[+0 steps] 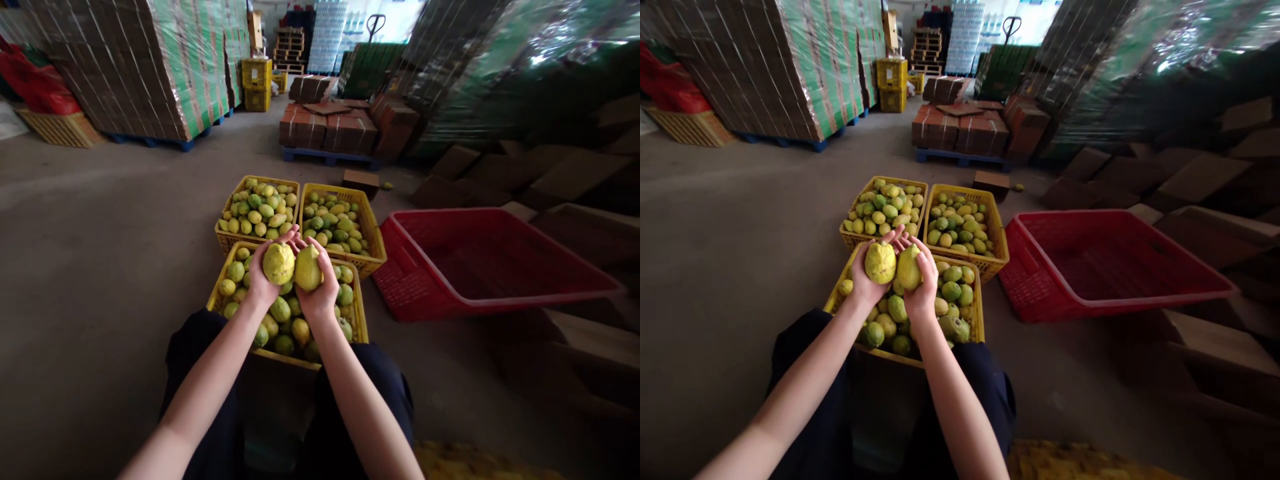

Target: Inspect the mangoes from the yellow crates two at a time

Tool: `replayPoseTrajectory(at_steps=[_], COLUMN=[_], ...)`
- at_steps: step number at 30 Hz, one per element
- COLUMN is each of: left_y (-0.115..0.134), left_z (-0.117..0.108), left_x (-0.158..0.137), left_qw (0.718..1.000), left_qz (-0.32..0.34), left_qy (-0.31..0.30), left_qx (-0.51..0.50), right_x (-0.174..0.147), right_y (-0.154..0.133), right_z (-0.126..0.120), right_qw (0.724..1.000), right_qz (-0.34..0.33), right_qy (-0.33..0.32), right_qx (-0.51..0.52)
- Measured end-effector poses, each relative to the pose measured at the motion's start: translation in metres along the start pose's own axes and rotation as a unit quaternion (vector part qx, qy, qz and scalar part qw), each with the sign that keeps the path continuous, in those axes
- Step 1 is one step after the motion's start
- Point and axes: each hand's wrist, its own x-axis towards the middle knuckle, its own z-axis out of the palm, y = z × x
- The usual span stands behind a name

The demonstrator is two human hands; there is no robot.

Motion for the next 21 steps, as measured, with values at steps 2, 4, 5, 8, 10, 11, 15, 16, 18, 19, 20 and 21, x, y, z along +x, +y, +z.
replayPoseTrajectory(at_steps=[2, 4, 5, 8, 10, 11, 15, 16, 18, 19, 20, 21], left_y=[0.002, 0.006, 0.007, 0.012, 0.015, 0.017, 0.024, 0.026, 0.028, 0.028, 0.029, 0.028], left_z=[-0.002, -0.004, -0.005, -0.009, -0.012, -0.014, -0.022, -0.023, -0.024, -0.024, -0.023, -0.021], left_x=[0.001, 0.000, -0.001, -0.005, -0.008, -0.009, -0.012, -0.012, -0.013, -0.013, -0.013, -0.013], left_qw=[0.999, 0.996, 0.994, 0.993, 0.994, 0.994, 0.990, 0.988, 0.980, 0.975, 0.972, 0.971], left_qz=[0.010, 0.027, 0.035, 0.046, 0.045, 0.046, 0.053, 0.059, 0.078, 0.089, 0.093, 0.090], left_qy=[-0.039, -0.075, -0.082, -0.061, -0.041, -0.035, -0.042, -0.057, -0.100, -0.119, -0.131, -0.131], left_qx=[0.020, 0.044, 0.057, 0.086, 0.094, 0.097, 0.122, 0.133, 0.156, 0.166, 0.174, 0.178], right_x=[-0.003, -0.006, -0.008, -0.012, -0.014, -0.015, -0.020, -0.022, -0.025, -0.026, -0.027, -0.028], right_y=[-0.005, -0.012, -0.016, -0.024, -0.026, -0.026, -0.025, -0.024, -0.024, -0.024, -0.024, -0.023], right_z=[-0.001, -0.004, -0.006, -0.012, -0.014, -0.014, -0.016, -0.016, -0.017, -0.016, -0.016, -0.015], right_qw=[0.997, 0.983, 0.972, 0.941, 0.930, 0.927, 0.925, 0.923, 0.918, 0.916, 0.917, 0.921], right_qz=[-0.050, -0.106, -0.129, -0.180, -0.202, -0.205, -0.177, -0.176, -0.184, -0.189, -0.193, -0.194], right_qy=[-0.016, -0.033, -0.043, -0.072, -0.092, -0.104, -0.149, -0.155, -0.163, -0.162, -0.157, -0.145], right_qx=[-0.058, -0.147, -0.192, -0.276, -0.292, -0.295, -0.302, -0.305, -0.312, -0.313, -0.311, -0.306])
